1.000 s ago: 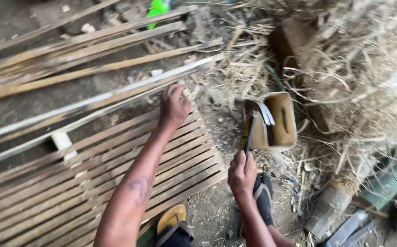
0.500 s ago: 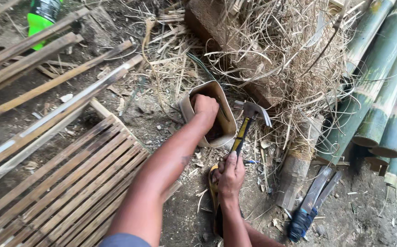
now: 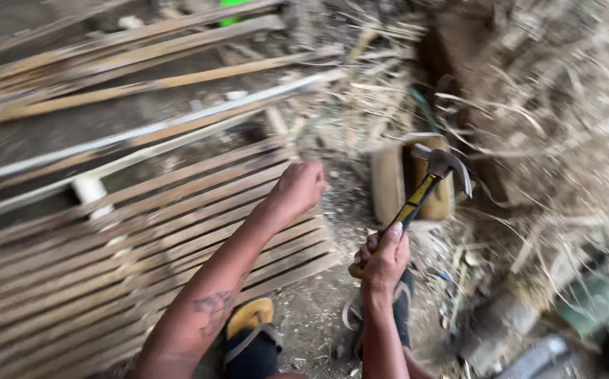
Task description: The person assembles a bamboo frame by placing thin bamboo strips across a frame and securing them with nails using a hammer. The person repeatedly picks up strips, aligns them, and hammers nails to fasten them in place.
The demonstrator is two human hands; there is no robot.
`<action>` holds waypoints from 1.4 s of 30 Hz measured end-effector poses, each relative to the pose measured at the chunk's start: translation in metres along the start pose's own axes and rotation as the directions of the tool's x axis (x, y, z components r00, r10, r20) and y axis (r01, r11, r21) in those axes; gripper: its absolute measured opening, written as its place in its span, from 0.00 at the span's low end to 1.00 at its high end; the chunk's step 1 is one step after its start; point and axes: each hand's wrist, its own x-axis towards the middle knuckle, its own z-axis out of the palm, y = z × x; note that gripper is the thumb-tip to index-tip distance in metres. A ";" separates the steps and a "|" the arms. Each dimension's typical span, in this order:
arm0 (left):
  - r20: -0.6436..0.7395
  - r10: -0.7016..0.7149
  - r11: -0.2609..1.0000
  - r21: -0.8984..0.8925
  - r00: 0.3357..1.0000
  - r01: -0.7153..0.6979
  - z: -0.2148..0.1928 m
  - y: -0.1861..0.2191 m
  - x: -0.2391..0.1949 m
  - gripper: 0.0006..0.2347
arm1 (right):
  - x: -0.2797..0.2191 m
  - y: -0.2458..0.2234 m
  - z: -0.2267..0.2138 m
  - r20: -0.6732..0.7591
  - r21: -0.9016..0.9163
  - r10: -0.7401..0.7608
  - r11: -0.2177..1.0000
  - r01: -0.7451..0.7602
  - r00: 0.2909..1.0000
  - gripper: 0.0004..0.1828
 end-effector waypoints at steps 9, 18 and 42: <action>-0.487 -0.635 0.772 -0.414 0.599 0.482 -0.157 -0.161 -0.246 0.06 | -0.108 0.064 0.145 0.582 -0.645 0.336 0.745 0.169 0.741 0.20; -0.861 -0.366 0.890 -0.213 0.353 0.403 -0.177 -0.238 -0.260 0.03 | -0.145 0.109 0.240 0.838 -0.545 0.205 0.301 0.782 0.505 0.23; -0.843 -0.277 0.889 -0.043 0.461 0.456 -0.167 -0.269 -0.245 0.03 | -0.160 0.092 0.262 0.884 -0.462 0.192 0.229 0.857 0.425 0.19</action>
